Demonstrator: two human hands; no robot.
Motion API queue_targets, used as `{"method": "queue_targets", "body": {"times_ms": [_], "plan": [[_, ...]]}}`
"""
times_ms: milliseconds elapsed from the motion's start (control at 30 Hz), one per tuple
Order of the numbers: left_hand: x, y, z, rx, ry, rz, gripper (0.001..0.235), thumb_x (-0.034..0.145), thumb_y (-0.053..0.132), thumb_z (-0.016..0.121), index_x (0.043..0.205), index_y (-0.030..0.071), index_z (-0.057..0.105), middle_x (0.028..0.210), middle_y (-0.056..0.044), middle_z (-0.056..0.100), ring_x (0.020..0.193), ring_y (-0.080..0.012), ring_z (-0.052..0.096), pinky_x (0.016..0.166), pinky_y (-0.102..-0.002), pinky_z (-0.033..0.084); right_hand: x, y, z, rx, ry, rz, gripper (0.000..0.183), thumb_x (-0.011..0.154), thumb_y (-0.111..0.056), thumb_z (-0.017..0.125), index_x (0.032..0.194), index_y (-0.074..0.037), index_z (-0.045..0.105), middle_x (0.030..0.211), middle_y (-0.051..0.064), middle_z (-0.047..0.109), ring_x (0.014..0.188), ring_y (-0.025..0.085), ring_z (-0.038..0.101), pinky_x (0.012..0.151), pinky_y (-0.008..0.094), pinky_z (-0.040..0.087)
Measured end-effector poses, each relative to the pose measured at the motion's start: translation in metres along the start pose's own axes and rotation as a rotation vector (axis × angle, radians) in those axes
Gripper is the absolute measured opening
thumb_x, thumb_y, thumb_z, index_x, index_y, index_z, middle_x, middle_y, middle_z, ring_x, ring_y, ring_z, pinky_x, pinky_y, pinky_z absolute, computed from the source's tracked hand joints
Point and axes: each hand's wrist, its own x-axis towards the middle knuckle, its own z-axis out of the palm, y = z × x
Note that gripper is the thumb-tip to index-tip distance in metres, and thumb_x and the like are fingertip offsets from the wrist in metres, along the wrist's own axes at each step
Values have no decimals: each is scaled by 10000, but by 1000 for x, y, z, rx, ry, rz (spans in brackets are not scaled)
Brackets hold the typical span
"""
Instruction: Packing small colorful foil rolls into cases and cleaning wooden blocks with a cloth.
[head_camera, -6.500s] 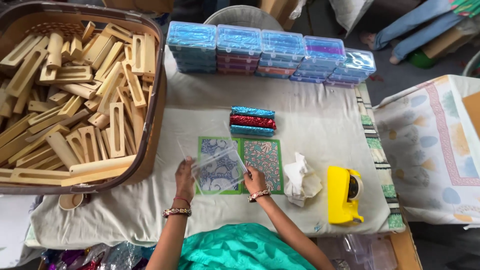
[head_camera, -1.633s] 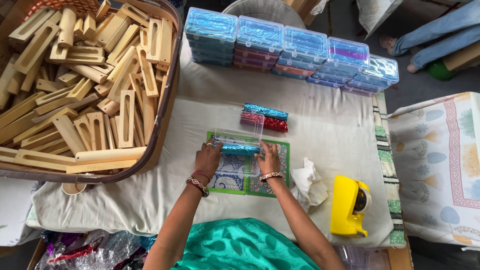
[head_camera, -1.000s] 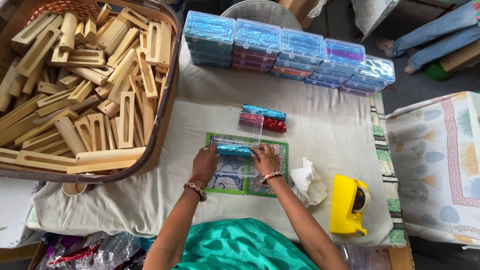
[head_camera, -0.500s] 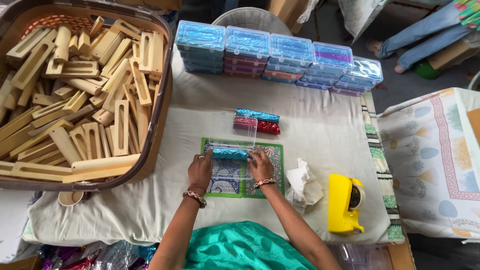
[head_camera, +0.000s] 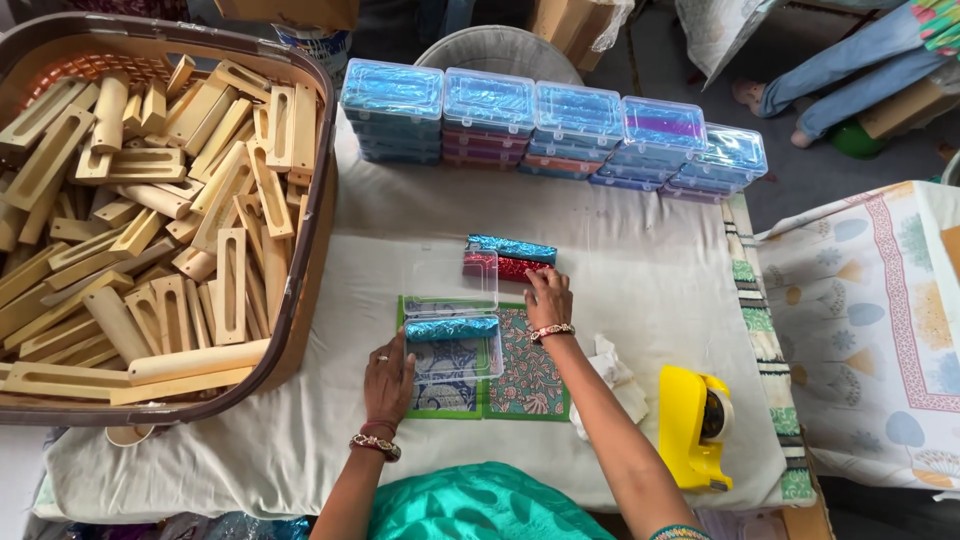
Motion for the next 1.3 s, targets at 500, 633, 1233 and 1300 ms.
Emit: {"method": "queue_targets", "body": {"times_ms": [500,633,1233,1300], "plan": [[-1,-1,1,77,-62,-6,601,1058,407,324,1569,95,365,1341,-148,640,1241,-335,531,1087,-456,409,30,-1,15,-115,-27,-149,505,758,-215,857,1237,-197,700,1298,11,602,1259,235,500,981,489,442],[-1,-2,3,95,-80,-21,606,1057,401,325,1576,90,359,1334,-146,640,1247,-338,524,1090,-458,404,29,-1,17,-116,-7,-198,543,733,-187,861,1246,-173,683,1309,-6,608,1272,222,504,977,479,438],[0,-6,4,88,-69,-4,601,1052,386,336,1579,99,360,1366,-145,628,1262,-335,523,1108,-453,393,15,9,2,-311,-145,-258,469,803,-186,819,1230,-112,640,1190,54,678,1144,204,604,1020,511,386],[-1,-8,8,93,-49,13,596,1058,393,335,1575,97,358,1385,-154,617,1269,-339,519,1109,-455,391,4,17,-10,-267,-292,-111,427,847,-268,807,1200,-92,646,1133,77,697,1084,229,641,969,476,441]]}}
